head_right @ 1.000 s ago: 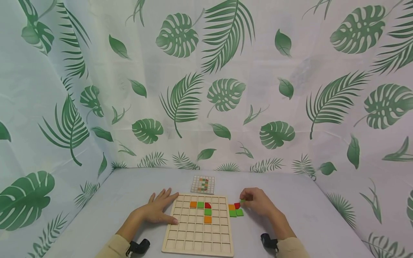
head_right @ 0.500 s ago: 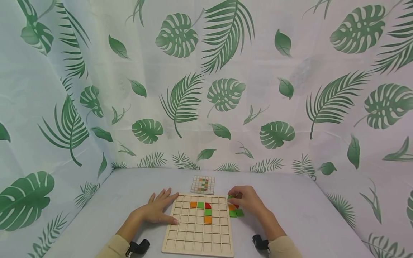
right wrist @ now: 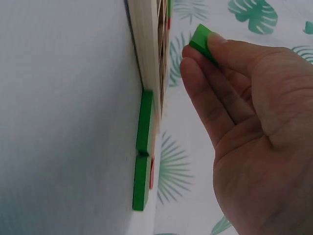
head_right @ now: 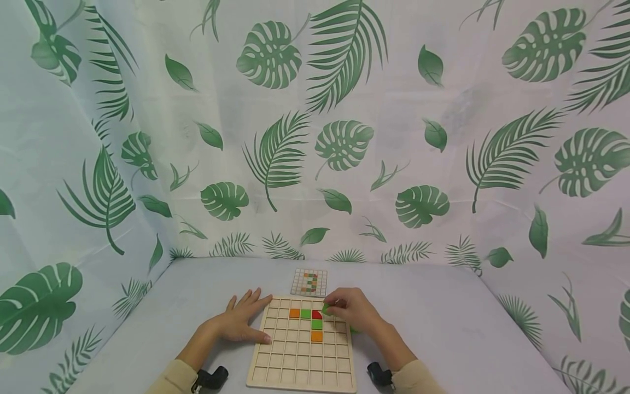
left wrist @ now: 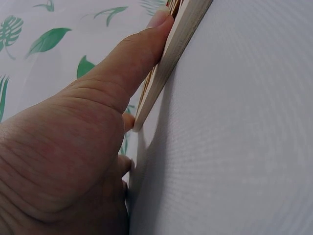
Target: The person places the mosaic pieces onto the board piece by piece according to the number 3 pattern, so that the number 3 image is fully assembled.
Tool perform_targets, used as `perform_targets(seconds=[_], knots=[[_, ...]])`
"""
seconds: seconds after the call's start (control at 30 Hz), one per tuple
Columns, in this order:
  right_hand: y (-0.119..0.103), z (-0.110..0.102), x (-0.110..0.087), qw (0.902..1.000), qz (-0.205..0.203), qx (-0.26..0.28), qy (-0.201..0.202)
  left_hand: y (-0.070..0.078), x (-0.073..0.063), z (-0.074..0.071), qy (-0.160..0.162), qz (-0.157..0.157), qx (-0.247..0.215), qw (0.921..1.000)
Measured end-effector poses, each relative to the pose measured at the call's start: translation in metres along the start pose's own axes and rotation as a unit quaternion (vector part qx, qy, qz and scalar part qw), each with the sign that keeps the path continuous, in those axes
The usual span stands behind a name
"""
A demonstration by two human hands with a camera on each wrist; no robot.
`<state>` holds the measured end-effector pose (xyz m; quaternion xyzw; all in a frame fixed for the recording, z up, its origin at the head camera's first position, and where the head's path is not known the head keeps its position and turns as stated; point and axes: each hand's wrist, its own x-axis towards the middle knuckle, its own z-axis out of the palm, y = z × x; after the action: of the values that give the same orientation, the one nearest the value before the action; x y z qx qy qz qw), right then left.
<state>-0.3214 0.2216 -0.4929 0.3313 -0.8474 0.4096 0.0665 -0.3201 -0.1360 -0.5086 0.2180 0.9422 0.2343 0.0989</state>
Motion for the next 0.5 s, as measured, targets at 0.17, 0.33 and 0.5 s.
perform_targets(seconds=[0.17,0.33,0.5], knots=[[-0.006,0.009,0.004,0.9998,0.0,0.004,-0.018,0.0,-0.001,0.0,0.002,0.001,0.001,1.0],[-0.012,0.017,0.007,0.9995,-0.002,0.007,-0.03,0.001,-0.001,0.001,0.005,0.002,0.002,1.0],[-0.018,0.023,0.008,0.9983,-0.005,0.038,-0.044,0.002,-0.002,0.0,0.006,0.002,0.003,1.0]])
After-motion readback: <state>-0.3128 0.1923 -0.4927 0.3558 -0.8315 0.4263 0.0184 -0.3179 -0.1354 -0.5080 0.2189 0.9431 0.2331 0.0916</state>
